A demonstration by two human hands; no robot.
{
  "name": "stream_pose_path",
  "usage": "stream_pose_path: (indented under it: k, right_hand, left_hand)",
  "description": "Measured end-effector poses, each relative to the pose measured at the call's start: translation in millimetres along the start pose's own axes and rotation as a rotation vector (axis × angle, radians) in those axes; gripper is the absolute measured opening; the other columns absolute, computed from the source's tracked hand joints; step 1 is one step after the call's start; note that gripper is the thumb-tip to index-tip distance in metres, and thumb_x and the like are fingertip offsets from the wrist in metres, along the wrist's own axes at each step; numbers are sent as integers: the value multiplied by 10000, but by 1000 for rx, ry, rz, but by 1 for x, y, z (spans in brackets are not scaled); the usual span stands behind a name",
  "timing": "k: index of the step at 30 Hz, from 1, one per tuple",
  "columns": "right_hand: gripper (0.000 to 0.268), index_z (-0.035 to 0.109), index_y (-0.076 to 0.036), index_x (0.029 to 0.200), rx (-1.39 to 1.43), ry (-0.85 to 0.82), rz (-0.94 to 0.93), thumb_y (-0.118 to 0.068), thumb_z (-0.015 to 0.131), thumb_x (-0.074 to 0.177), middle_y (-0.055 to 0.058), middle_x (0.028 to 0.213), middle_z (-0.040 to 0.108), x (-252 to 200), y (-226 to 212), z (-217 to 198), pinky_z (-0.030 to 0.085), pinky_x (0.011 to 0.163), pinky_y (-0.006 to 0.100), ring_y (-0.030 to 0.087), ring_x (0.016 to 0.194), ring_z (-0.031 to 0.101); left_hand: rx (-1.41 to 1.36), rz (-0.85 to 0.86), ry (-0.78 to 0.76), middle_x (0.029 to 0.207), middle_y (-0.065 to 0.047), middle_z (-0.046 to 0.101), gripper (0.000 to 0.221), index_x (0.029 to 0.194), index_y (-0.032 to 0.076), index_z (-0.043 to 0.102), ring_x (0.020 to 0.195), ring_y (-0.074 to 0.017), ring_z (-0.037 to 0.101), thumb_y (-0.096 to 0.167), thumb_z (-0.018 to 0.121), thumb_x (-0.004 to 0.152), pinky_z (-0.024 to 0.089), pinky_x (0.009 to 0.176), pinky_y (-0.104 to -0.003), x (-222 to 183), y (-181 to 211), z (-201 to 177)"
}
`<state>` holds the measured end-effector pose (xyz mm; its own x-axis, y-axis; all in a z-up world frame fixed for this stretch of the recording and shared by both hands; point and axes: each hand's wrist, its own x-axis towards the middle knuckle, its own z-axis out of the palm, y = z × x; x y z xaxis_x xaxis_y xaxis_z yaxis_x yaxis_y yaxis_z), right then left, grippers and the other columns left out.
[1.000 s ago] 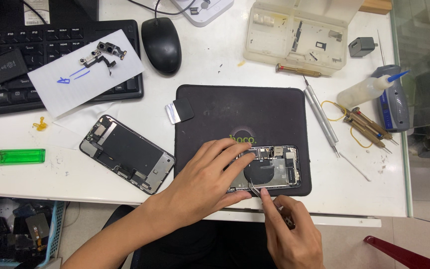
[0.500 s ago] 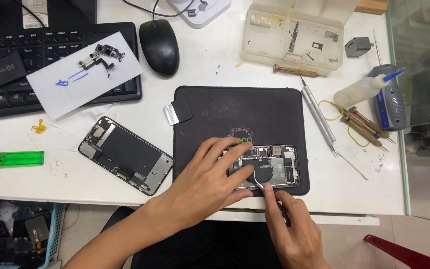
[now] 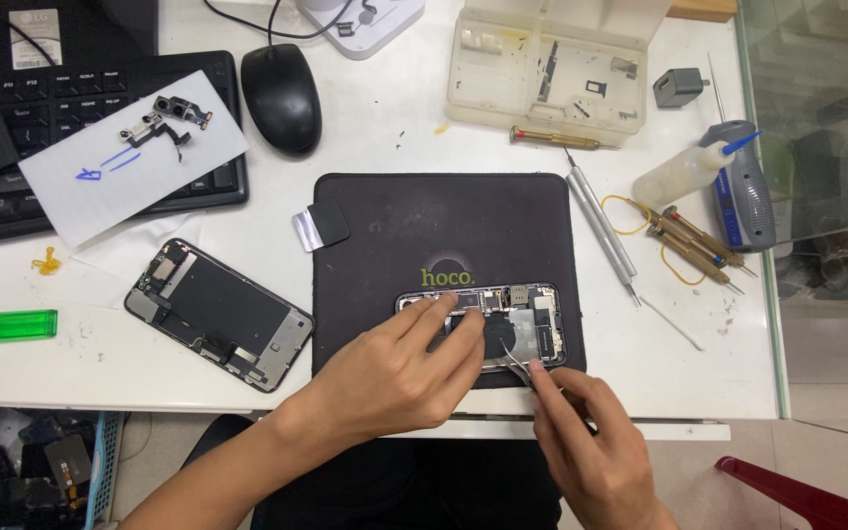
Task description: The person uses tweezers to remove a small metal bracket and a camera module from the motherboard of a disassembled smartphone. They then place the removed components on a nearby piece of paper.
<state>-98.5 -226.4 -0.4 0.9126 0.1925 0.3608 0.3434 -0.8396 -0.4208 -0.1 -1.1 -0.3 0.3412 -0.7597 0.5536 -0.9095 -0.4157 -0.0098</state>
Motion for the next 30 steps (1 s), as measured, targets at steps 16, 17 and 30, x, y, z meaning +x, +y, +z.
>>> stream_pose_path:
  k: [16, 17, 30]
  right_hand:
    - [380, 745, -78, 1188, 291, -264, 321, -30, 754, 811, 32, 813, 661, 51, 44, -28, 467, 438, 261, 97, 522, 562]
    - [367, 749, -75, 1171, 269, -248, 271, -25, 756, 807, 32, 831, 666, 51, 44, -23, 476, 447, 257, 95, 526, 574]
    - [377, 750, -55, 1125, 229, -205, 67, -10, 781, 752, 56, 929, 661, 48, 51, -13, 563, 577, 284, 136, 684, 692]
  left_hand:
    - [-38, 71, -149, 1008, -175, 699, 262, 1022, -46, 742, 1029, -358, 719, 161, 660, 885, 636, 811, -447, 15, 0, -9]
    - [-10, 92, -173, 998, -165, 694, 256, 1015, -48, 737, 1021, -362, 719, 161, 657, 890, 638, 797, -454, 17, 1, -10]
    - [-35, 196, -164, 1079, -189, 707, 281, 1004, -50, 769, 1045, -395, 697, 176, 662, 876, 621, 864, -455, 19, -4, -1]
